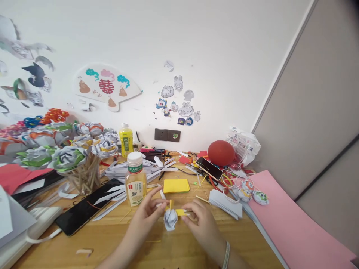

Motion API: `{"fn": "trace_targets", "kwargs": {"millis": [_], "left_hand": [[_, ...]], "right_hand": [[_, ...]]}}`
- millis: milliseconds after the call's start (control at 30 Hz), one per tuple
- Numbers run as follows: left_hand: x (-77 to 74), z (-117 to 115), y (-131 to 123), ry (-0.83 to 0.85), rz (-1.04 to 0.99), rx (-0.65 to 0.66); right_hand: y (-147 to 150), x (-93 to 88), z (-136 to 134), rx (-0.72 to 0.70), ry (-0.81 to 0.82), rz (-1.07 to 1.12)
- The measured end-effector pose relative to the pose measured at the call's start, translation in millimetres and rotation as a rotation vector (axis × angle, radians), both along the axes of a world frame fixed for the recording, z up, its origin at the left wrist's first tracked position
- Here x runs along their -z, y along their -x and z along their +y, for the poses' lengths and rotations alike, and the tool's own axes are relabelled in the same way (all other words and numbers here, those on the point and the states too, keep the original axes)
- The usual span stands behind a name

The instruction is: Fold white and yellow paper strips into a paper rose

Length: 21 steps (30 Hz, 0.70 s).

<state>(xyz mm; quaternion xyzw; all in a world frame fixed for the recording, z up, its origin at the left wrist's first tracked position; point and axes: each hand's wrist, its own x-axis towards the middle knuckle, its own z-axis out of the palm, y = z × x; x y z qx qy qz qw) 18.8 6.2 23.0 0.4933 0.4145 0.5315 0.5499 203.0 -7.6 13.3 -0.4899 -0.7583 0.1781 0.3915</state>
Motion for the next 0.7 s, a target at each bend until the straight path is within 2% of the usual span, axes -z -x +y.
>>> {"fn": "trace_targets", "kwargs": {"millis": [167, 400, 500, 700], "left_hand": [[0.0, 2.5, 1.2, 0.002, 0.075, -0.046], [-0.3, 4.8, 0.0, 0.078, 0.063, 0.010], [3.0, 7.6, 0.2, 0.088, 0.070, 0.035], [12.2, 11.7, 5.5, 0.064, 0.189, -0.028]], "right_hand": [[3.5, 4.7, -2.8, 0.004, 0.037, -0.001], [2.5, 6.8, 0.5, 0.053, 0.095, 0.075], [2.0, 6.8, 1.2, 0.079, 0.091, 0.081], [4.0, 9.3, -0.1, 0.091, 0.064, 0.065]]}}
